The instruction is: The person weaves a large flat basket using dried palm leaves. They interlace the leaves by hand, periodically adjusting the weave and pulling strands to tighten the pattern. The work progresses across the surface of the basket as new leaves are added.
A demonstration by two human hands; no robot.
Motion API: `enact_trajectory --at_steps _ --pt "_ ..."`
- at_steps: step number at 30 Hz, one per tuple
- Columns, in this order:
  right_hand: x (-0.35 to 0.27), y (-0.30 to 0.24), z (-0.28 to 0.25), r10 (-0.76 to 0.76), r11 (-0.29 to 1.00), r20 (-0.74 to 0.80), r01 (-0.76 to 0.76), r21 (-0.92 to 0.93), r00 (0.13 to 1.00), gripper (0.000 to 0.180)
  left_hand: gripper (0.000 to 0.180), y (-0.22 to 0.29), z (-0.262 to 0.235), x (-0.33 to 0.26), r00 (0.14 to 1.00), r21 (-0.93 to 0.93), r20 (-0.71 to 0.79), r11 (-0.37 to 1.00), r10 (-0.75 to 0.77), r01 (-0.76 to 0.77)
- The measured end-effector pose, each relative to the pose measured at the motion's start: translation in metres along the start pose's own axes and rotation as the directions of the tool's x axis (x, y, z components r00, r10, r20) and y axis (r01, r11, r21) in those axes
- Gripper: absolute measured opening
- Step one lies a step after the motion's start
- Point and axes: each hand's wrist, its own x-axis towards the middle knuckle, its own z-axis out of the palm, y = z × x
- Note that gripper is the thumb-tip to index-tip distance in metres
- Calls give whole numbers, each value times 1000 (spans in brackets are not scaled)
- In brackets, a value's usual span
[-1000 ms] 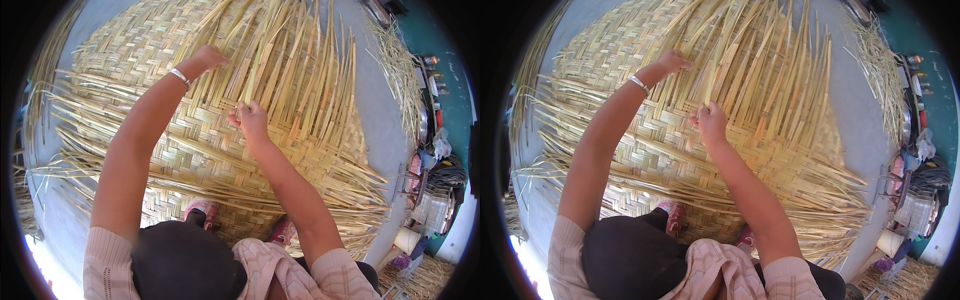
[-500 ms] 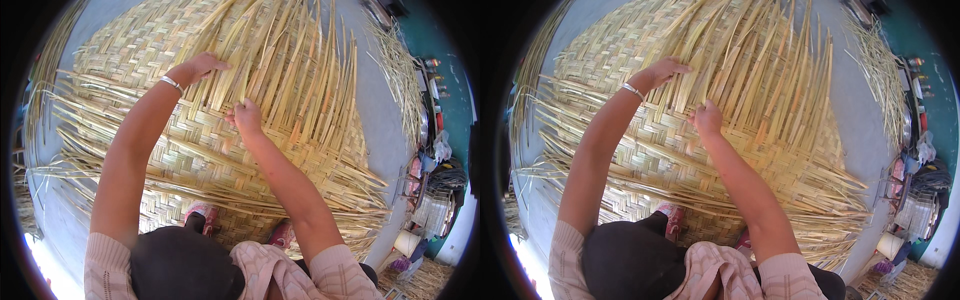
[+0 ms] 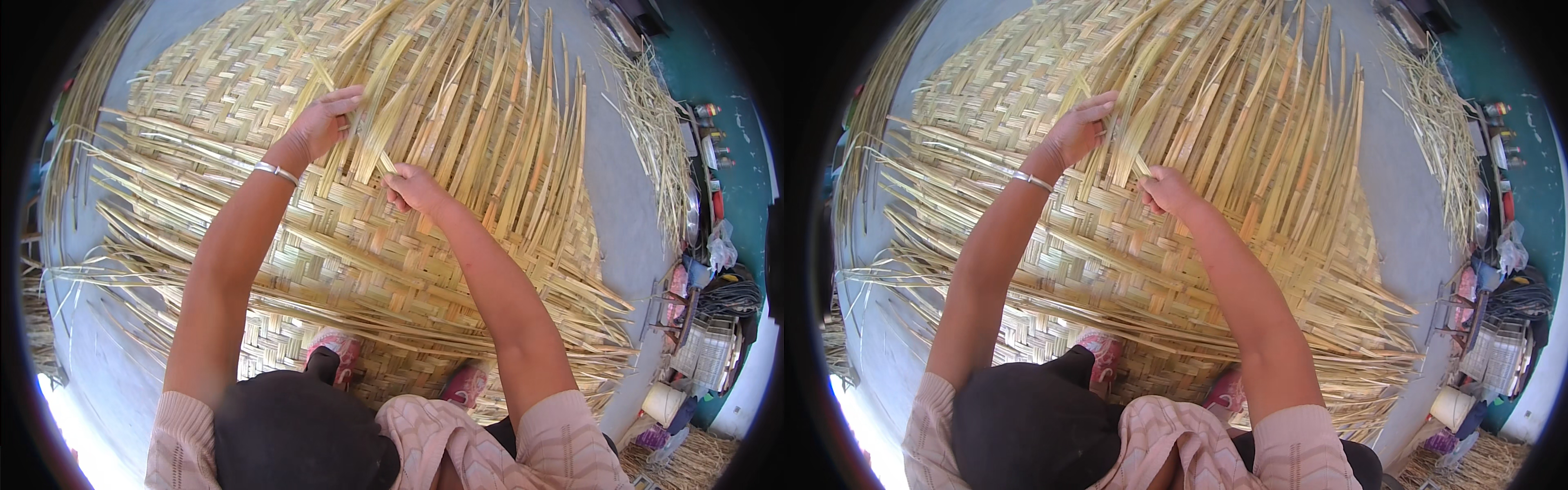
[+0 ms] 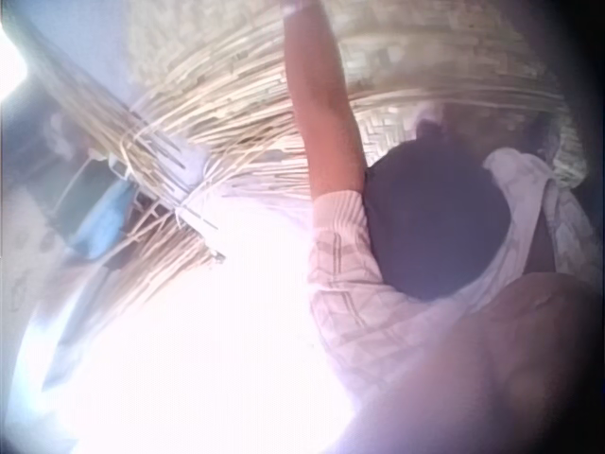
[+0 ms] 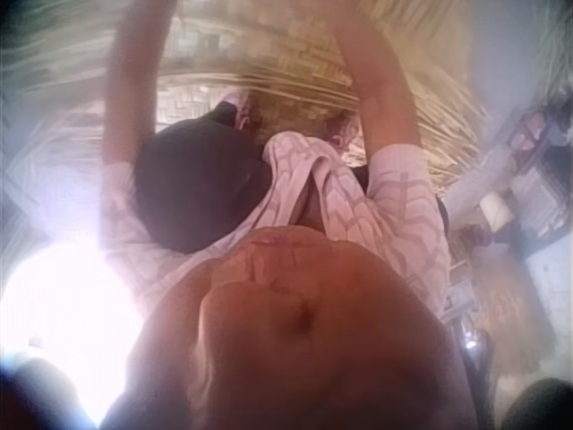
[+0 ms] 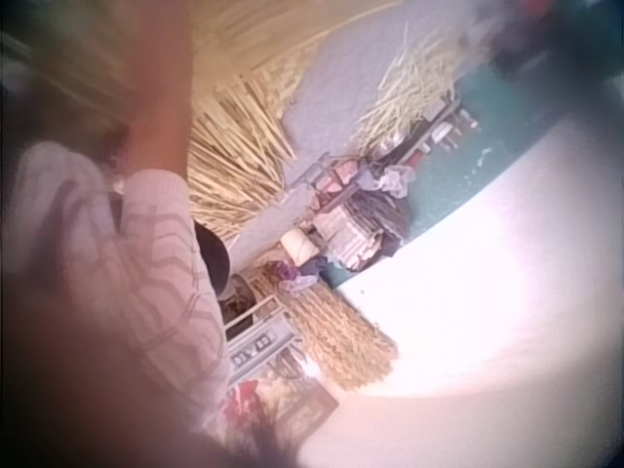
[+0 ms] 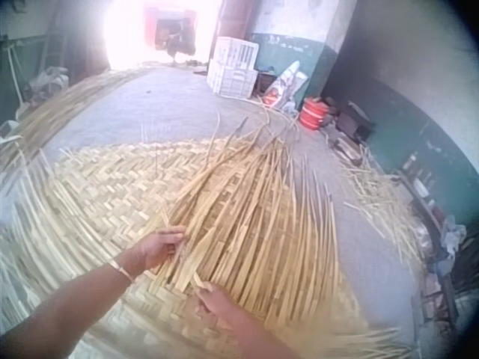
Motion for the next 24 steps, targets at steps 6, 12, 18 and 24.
enact_trajectory --at_steps 6,12,18,24 --pt "0 -8 -1 -16 961 -56 0 -275 998 25 15 -16 -4 -20 945 300 -271 949 181 -95" --pt "-6 -9 12 -140 840 -235 -11 -542 962 31 12 -38 -13 -38 882 415 -382 904 276 -103" --pt "-8 -16 19 -118 727 -235 -78 -682 965 30 13 -50 -26 -54 854 361 -434 924 285 -125" --pt "9 -28 11 71 711 -107 -126 -692 992 26 16 -55 -34 -57 869 397 -403 911 286 -115"
